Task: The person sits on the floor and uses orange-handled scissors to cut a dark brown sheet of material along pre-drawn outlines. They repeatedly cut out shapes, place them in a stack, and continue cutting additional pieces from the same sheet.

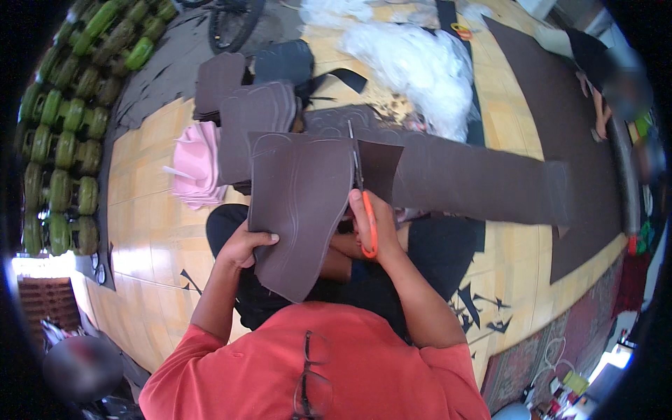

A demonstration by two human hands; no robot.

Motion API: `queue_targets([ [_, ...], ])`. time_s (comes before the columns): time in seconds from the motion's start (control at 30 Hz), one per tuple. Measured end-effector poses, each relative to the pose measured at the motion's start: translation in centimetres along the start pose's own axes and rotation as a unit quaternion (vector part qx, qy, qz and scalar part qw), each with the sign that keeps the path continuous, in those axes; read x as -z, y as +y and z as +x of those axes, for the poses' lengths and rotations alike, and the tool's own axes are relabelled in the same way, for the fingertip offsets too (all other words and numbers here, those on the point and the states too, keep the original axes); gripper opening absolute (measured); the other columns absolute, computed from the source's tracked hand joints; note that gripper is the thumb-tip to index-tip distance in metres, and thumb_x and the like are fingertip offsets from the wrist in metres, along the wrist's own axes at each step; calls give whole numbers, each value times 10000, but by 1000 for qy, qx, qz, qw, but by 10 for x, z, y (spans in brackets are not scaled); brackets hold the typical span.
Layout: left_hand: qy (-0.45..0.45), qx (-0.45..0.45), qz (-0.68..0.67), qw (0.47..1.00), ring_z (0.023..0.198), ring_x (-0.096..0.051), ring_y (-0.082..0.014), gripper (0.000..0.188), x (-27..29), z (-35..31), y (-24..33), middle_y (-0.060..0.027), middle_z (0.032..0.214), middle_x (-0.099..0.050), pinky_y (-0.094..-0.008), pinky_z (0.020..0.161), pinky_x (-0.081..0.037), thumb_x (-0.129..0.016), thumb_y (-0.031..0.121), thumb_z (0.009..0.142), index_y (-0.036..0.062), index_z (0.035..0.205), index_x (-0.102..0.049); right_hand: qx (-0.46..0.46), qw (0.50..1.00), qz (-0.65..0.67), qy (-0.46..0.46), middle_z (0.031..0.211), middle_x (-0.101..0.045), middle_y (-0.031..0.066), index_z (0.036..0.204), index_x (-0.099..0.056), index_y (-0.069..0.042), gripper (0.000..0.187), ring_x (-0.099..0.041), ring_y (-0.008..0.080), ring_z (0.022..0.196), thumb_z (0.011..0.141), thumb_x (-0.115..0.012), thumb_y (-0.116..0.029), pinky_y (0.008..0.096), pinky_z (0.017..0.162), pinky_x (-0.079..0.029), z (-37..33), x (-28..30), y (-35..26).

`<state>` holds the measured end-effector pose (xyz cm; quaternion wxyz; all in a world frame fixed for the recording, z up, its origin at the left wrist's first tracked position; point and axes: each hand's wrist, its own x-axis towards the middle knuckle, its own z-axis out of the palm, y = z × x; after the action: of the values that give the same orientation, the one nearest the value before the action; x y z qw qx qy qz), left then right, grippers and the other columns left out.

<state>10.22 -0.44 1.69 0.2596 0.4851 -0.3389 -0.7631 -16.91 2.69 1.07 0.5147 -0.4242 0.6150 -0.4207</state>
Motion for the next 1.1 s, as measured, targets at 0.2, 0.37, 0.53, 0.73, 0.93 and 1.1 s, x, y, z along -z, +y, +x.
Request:
queue_targets([
  [0.2, 12, -73, 25, 997, 1114, -525, -230, 641, 48, 27, 46, -124, 1192, -569, -351, 986, -391, -674, 46, 706, -16, 1310, -468, 37, 998, 48, -5, 484, -407, 25, 698, -481, -23, 583, -443, 119, 378, 957, -397, -539, 256, 357, -349, 63, -36, -24],
  [0.37, 53, -86, 48, 994, 1001, -599, -252, 588, 97, 67, 94, -133, 1111, -612, -371, 892, -466, -693, 99, 741, -36, 1275, -488, -1, 994, 110, 8, 495, -439, 22, 767, -529, -14, 530, -433, 119, 360, 936, -485, -514, 263, 354, -362, 112, -62, -31],
  [0.53, 224, -121, 479, 840, 907, -635, -339, 551, 140, 111, 109, -215, 1015, -630, -401, 821, -491, -726, 212, 765, -76, 1191, -529, 57, 977, -170, 114, 610, -564, 141, 790, -530, 3, 471, -591, 275, 553, 860, -645, -449, 394, 543, -479, 142, -52, 29],
  [0.73, 413, -178, 569, 689, 1070, -555, -425, 648, 119, 121, 70, -328, 1152, -545, -444, 914, -438, -717, 257, 783, -92, 1263, -456, -27, 929, -351, 118, 835, -649, 240, 985, -507, 28, 435, -640, 429, 827, 826, -680, -339, 495, 736, -488, 148, -45, 81],
  [0.93, 360, -168, 446, 802, 1193, -491, -444, 795, 138, 133, 50, -371, 1254, -480, -401, 1009, -393, -685, 304, 817, -152, 1342, -301, -111, 909, -383, 122, 951, -649, 265, 1085, -474, 43, 457, -629, 432, 934, 820, -674, -271, 488, 817, -494, 166, -78, 86],
  [1.1, 348, -158, 432, 817, 1226, -476, -436, 835, 134, 137, 52, -379, 1286, -452, -394, 1034, -372, -660, 333, 839, -152, 1370, -237, -144, 923, -322, 152, 987, -635, 280, 1106, -467, 44, 436, -626, 414, 965, 803, -677, -188, 472, 837, -488, 177, -95, 99],
])
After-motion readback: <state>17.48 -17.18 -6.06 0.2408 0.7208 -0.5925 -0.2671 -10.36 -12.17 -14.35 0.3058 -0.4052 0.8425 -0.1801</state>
